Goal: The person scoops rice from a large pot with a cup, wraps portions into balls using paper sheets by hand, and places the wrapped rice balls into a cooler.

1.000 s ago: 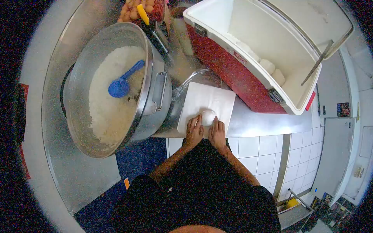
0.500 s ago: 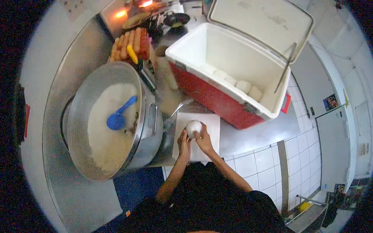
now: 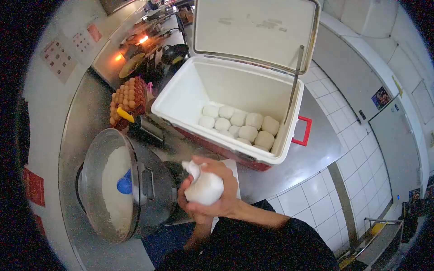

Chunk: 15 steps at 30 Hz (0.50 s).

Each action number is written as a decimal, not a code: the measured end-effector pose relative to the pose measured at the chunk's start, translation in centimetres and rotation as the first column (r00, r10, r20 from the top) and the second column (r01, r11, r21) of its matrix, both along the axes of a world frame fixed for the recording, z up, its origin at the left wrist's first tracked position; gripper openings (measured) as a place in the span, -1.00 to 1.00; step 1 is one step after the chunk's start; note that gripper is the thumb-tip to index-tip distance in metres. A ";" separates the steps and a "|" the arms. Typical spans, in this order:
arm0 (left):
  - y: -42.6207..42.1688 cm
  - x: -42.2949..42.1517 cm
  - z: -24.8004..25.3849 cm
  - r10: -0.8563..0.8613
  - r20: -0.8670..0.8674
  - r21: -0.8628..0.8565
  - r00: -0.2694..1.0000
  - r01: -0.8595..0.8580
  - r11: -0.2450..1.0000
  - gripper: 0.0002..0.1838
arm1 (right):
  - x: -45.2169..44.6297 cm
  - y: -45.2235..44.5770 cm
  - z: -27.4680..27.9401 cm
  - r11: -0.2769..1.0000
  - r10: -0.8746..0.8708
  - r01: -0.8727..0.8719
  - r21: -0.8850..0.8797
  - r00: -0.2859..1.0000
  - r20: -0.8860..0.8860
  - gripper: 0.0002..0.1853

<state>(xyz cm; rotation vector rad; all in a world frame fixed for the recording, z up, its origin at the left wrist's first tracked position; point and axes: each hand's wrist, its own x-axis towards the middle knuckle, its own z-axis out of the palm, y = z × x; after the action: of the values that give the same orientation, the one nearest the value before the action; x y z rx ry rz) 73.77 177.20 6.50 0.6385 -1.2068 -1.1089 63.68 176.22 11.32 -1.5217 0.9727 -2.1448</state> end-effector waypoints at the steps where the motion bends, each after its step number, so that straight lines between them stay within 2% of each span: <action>1: 0.2 -1.3 0.1 -0.043 -0.022 -0.108 0.999 0.040 0.993 -0.45 | -1.8 0.1 0.7 0.996 0.005 -0.015 -0.086 0.993 -0.116 -0.20; 2: 0.4 -2.6 0.1 -0.094 -0.043 -0.214 0.995 0.083 0.973 -0.47 | -3.8 0.1 1.8 0.994 0.017 -0.034 -0.106 0.988 -0.156 -0.15; 3: 0.8 -3.0 -0.9 -0.087 -0.029 -0.201 0.996 0.079 0.976 -0.47 | -5.4 0.3 2.1 0.995 0.025 -0.039 -0.094 0.990 -0.141 -0.15; 4: 1.4 -3.3 -1.8 -0.217 -0.127 0.013 0.968 0.220 0.975 -0.44 | -6.8 0.5 2.3 0.993 0.098 -0.105 -0.047 0.986 -0.132 -0.14; 6: 2.0 -4.2 -2.9 -0.283 -0.250 0.234 0.926 0.342 0.910 -0.41 | -9.7 0.1 3.4 0.953 0.300 -0.298 0.048 0.952 -0.061 -0.13; 7: 1.1 -5.9 -1.1 -0.285 -0.189 0.083 0.940 0.304 0.949 -0.33 | -11.1 -0.3 4.3 0.945 0.325 -0.322 0.064 0.945 -0.046 -0.13; 9: -0.6 -8.5 2.1 -0.251 -0.066 -0.240 0.966 0.229 0.943 -0.17 | -13.3 -2.3 6.0 0.856 0.362 -0.411 0.313 0.910 0.204 -0.30; 10: -0.7 -8.4 2.6 -0.166 0.027 -0.139 0.986 0.168 0.976 -0.07 | -14.3 -4.7 6.4 0.850 0.343 -0.354 0.389 0.934 0.100 -0.32; 11: -0.6 -8.2 2.3 -0.146 0.023 -0.134 0.989 0.148 0.980 -0.07 | -15.4 -7.7 7.0 0.847 0.321 -0.282 0.450 0.947 -0.011 -0.34; 13: 0.0 -7.1 0.5 0.007 0.088 0.125 0.996 -0.018 0.992 -0.14 | -15.7 -13.9 6.9 0.810 0.348 -0.180 0.558 0.914 -0.211 -0.36; 15: 1.5 -4.4 -1.7 0.055 0.153 0.165 0.987 -0.080 0.983 -0.11 | -16.0 -20.4 3.1 0.637 0.489 -0.012 0.771 0.779 -0.392 -0.26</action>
<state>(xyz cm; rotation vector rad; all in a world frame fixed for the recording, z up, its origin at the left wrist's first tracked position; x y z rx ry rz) 69.35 178.66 4.82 0.8998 -1.2146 -1.1307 47.70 155.80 14.39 -1.7084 1.4537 -0.8308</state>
